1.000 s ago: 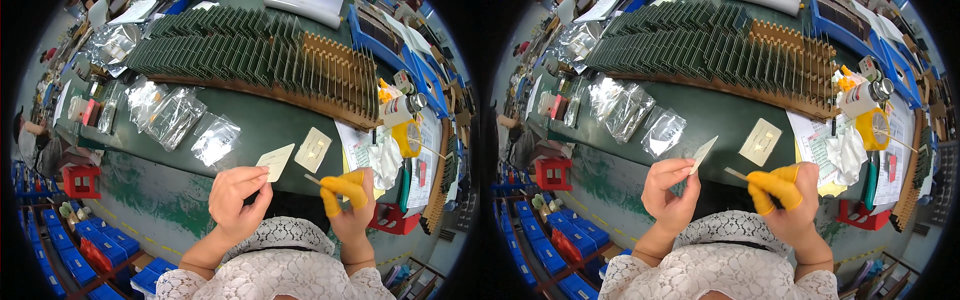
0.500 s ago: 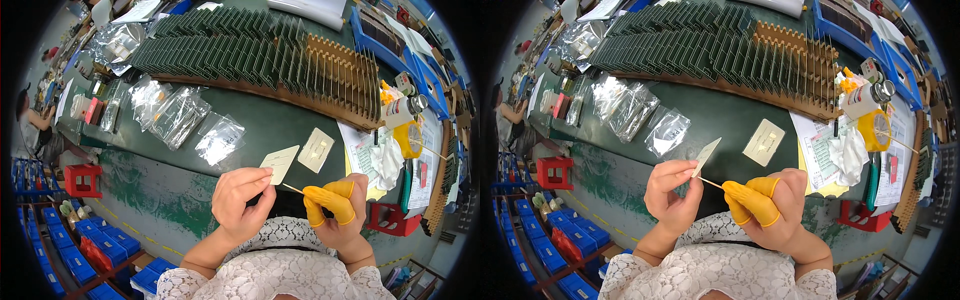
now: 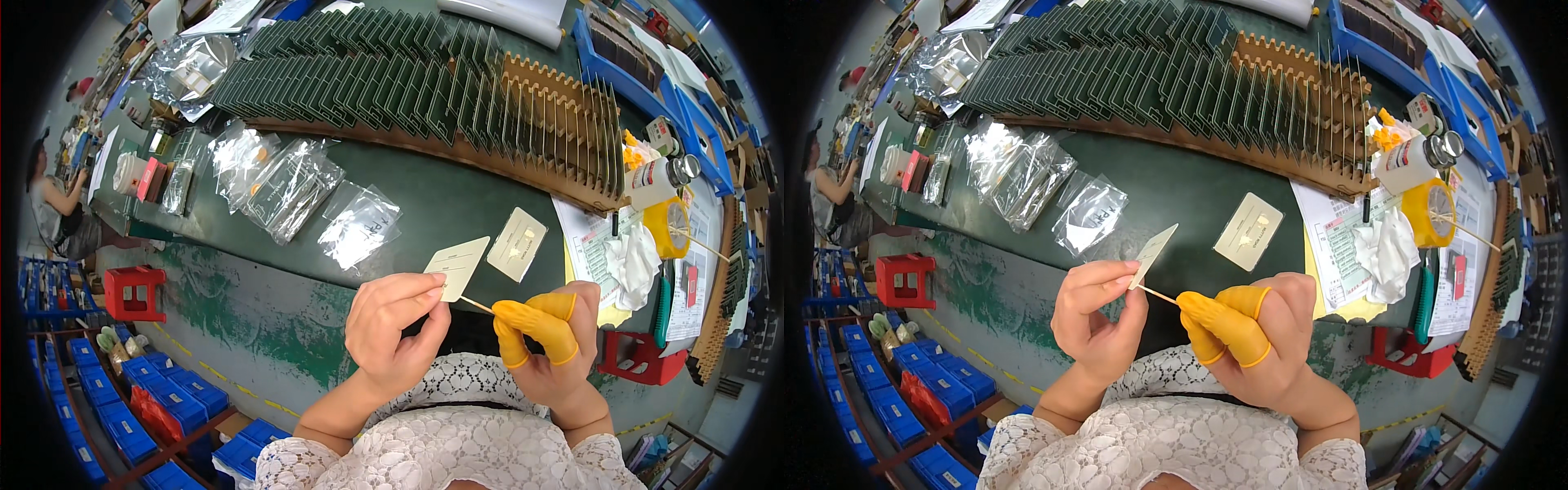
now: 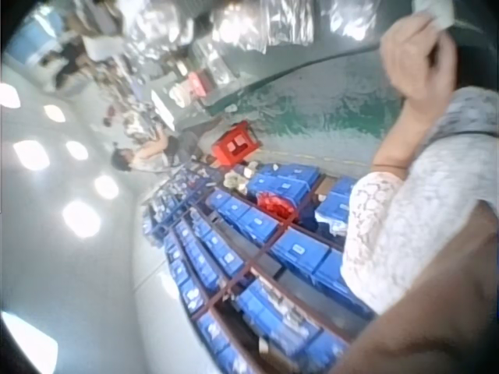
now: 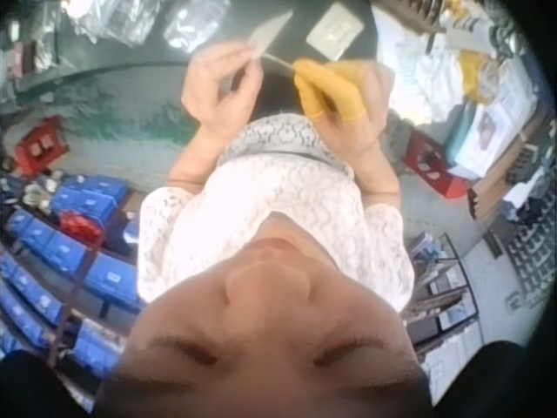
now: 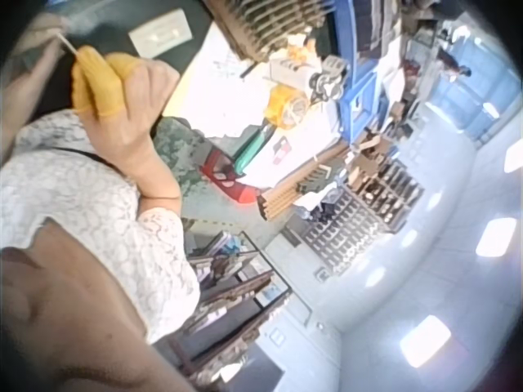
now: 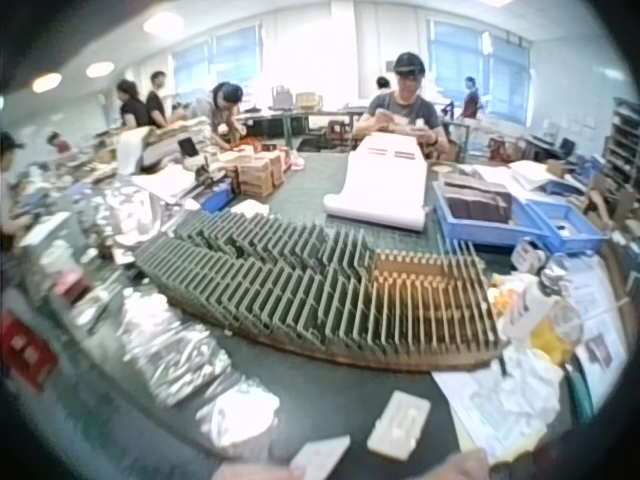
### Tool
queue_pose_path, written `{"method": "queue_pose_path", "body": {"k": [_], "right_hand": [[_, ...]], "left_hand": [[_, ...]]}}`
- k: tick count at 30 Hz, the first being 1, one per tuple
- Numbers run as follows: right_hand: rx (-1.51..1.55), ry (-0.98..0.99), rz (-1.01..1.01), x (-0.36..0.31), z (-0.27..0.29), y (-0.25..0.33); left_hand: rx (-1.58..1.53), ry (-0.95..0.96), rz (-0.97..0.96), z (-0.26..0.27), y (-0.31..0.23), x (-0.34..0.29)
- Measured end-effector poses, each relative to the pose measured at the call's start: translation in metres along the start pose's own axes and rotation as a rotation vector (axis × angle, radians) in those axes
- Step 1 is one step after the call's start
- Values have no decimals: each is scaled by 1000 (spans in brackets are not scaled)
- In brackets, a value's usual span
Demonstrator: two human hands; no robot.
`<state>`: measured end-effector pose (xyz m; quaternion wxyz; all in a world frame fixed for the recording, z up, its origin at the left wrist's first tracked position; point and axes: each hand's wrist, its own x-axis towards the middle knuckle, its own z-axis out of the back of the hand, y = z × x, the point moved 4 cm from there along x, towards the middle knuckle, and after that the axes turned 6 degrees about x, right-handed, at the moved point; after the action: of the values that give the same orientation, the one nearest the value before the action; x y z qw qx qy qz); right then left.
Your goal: The person unpacks a small rectangular component from a plastic bag and uses a wooden stick to apply a viscous substance from a small container onto the component's surface. The person carefully spreads the substance across the component while holding it with their left hand.
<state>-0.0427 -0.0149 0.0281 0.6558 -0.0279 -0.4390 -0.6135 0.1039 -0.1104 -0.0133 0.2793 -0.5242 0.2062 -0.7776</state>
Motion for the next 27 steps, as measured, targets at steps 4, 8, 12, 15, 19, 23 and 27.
{"method": "queue_pose_path", "body": {"k": [4, 8, 12, 15, 19, 23, 27], "right_hand": [[-12, -11, -17, 0, 0, -1], [24, 13, -8, -1, 0, 1], [19, -11, -5, -1, -2, 0], [6, -24, -17, -1, -2, -1], [25, -9, -5, -1, -1, 1], [0, -22, 1, 0, -1, 0], [1, -9, 3, 1, 1, 1]], "left_hand": [[-5, -11, 0, -1, 1, -1], [-3, -7, -1, -1, 1, -1], [-2, -7, -5, 0, 0, -1], [-23, -10, 15, 0, 0, -1], [-36, 44, 22, 1, -2, -2], [-42, 41, 20, 1, -2, -2], [-43, 63, 21, 1, -2, -2]]}}
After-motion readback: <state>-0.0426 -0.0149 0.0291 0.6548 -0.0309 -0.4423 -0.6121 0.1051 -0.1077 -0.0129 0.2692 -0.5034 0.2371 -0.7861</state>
